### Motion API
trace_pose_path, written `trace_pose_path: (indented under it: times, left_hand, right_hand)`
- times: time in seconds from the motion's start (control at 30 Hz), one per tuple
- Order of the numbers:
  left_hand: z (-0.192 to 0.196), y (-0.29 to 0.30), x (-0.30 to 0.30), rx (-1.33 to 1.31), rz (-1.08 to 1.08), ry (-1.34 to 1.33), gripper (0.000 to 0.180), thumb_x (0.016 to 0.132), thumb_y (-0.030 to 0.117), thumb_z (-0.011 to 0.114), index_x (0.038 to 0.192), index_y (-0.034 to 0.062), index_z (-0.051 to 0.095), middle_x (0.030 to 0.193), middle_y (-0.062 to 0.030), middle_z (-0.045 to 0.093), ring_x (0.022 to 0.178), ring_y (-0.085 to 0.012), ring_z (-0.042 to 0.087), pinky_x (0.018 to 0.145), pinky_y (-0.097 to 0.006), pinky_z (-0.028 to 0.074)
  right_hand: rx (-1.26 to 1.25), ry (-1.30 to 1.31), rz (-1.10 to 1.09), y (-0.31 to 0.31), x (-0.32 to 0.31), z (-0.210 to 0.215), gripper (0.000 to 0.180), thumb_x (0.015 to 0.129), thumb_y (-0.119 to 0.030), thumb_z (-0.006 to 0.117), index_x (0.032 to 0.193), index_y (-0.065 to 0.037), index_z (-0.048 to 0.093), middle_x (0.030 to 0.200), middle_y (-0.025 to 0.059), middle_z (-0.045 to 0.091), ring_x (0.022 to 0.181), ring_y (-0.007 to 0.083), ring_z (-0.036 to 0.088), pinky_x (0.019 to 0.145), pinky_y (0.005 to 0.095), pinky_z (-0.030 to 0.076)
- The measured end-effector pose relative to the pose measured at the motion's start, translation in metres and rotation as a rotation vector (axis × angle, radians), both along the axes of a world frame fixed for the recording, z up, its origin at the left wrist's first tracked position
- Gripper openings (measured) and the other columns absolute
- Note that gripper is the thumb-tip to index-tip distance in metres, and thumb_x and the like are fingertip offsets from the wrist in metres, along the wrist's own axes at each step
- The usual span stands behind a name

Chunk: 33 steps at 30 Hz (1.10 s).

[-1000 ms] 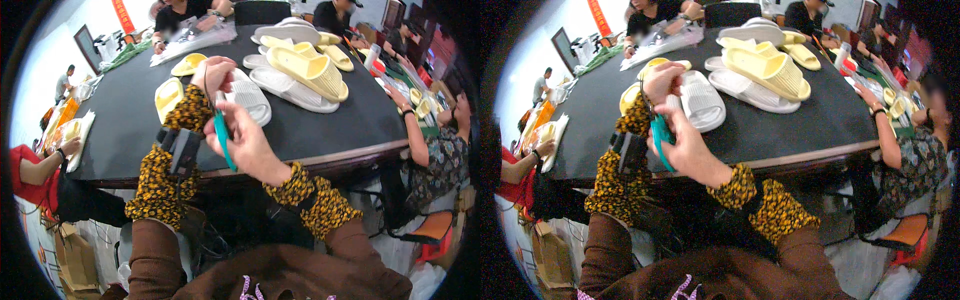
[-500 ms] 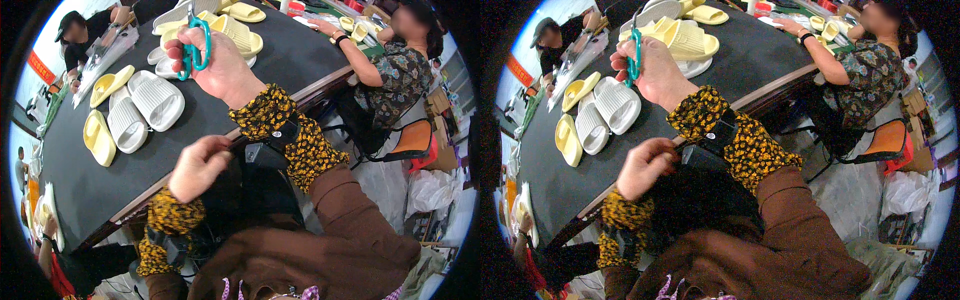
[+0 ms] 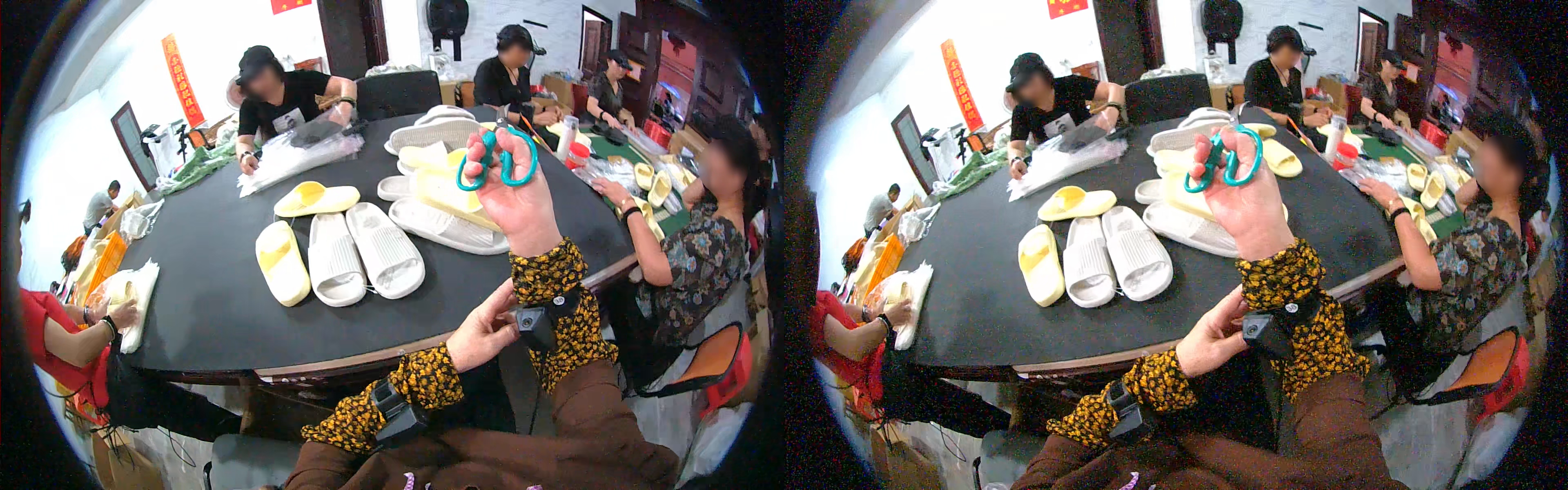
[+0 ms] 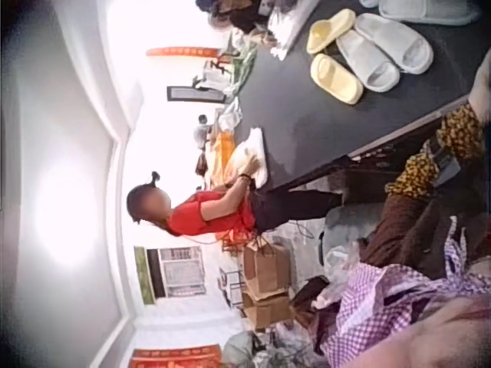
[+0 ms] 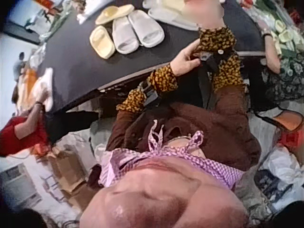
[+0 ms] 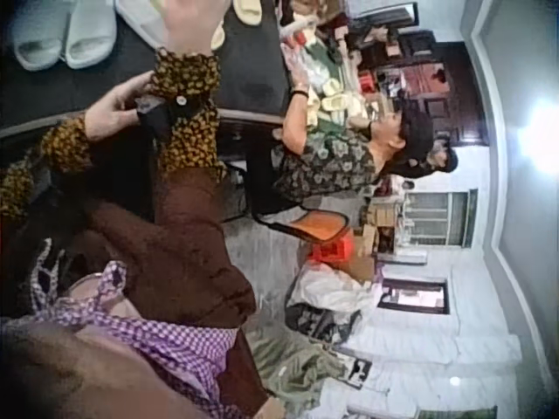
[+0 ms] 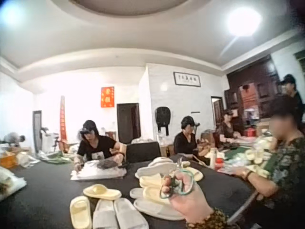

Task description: Using scissors to trim excess material and threads from foam sandals at a factory workstation.

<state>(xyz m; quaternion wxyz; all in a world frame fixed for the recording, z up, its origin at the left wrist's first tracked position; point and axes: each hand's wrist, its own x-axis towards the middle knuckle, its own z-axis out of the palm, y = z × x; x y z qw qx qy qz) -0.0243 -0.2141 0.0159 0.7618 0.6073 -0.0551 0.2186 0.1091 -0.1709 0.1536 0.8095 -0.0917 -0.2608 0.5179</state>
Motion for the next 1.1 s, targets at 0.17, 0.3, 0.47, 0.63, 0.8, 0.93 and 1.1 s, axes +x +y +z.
trace_pose_path:
  times: [0.17, 0.3, 0.47, 0.63, 0.8, 0.93, 1.1]
  left_hand:
    - [0.013, 0.014, -0.007, 0.383, 0.282, 0.064, 0.068, 0.078, -0.01, 0.046, 0.14, 0.0101, 0.024, 0.123, -0.0068, 0.048, 0.087, -0.012, 0.055, 0.073, -0.024, 0.044]
    - [0.021, 0.024, -0.014, 0.788, 0.524, 0.039, 0.041, 0.075, -0.002, 0.052, 0.114, 0.0032, 0.043, 0.113, -0.0174, 0.049, 0.082, -0.0354, 0.054, 0.072, -0.037, 0.046]
    - [0.021, 0.038, -0.034, 0.879, 0.621, 0.042, 0.018, 0.08, 0.005, 0.056, 0.096, 0.0024, 0.049, 0.101, -0.0148, 0.051, 0.081, -0.0354, 0.053, 0.069, -0.041, 0.045]
    - [0.016, 0.045, -0.053, 0.827, 0.61, -0.006, 0.017, 0.08, 0.002, 0.057, 0.096, 0.0012, 0.053, 0.097, -0.0141, 0.053, 0.083, -0.034, 0.054, 0.071, -0.037, 0.046]
    - [0.015, 0.039, -0.08, 0.583, 0.543, -0.018, 0.029, 0.078, -0.006, 0.056, 0.107, 0.0001, 0.055, 0.11, -0.0143, 0.055, 0.099, -0.0284, 0.056, 0.08, -0.029, 0.044]
    - [0.01, 0.029, -0.095, 0.555, 0.605, 0.027, 0.024, 0.077, -0.005, 0.059, 0.101, -0.0005, 0.058, 0.105, -0.0139, 0.057, 0.09, -0.0255, 0.059, 0.074, -0.028, 0.045]
    - [-0.001, 0.02, -0.104, 0.637, 0.662, 0.144, 0.018, 0.077, -0.005, 0.058, 0.095, -0.0018, 0.057, 0.098, -0.0148, 0.057, 0.081, -0.0292, 0.059, 0.069, -0.031, 0.046]
  right_hand:
    - [0.068, 0.026, 0.13, 0.006, -0.012, 0.021, 0.026, 0.083, -0.014, 0.062, 0.101, 0.0, 0.051, 0.096, 0.0092, 0.054, 0.08, 0.0174, 0.055, 0.067, 0.0299, 0.043]
    - [0.082, 0.02, 0.135, 0.014, -0.021, 0.025, 0.024, 0.083, -0.015, 0.061, 0.099, 0.0, 0.051, 0.096, 0.009, 0.054, 0.08, 0.017, 0.055, 0.066, 0.0298, 0.043]
    - [0.061, 0.067, 0.127, 0.044, -0.045, 0.012, 0.02, 0.082, -0.016, 0.062, 0.094, -0.004, 0.052, 0.09, 0.0102, 0.056, 0.073, 0.0162, 0.056, 0.061, 0.031, 0.045]
    - [0.003, -0.025, 0.021, 0.056, -0.079, 0.005, 0.015, 0.082, -0.017, 0.061, 0.09, -0.007, 0.051, 0.082, 0.0081, 0.057, 0.07, 0.0154, 0.054, 0.059, 0.0312, 0.044]
    - [0.024, -0.252, -0.214, 0.06, -0.119, -0.003, 0.033, 0.083, -0.008, 0.058, 0.113, -0.006, 0.043, 0.082, 0.0088, 0.057, 0.065, 0.0133, 0.054, 0.052, 0.025, 0.046]
    - [0.09, -0.556, -0.381, 0.055, -0.14, -0.017, 0.042, 0.084, -0.003, 0.055, 0.121, -0.005, 0.035, 0.086, 0.0084, 0.055, 0.068, 0.011, 0.053, 0.057, 0.0213, 0.047]
    - [0.226, -0.744, -0.453, 0.054, -0.144, -0.045, 0.047, 0.082, -0.004, 0.057, 0.123, -0.004, 0.033, 0.095, 0.0077, 0.052, 0.084, 0.0081, 0.05, 0.072, 0.0196, 0.043]
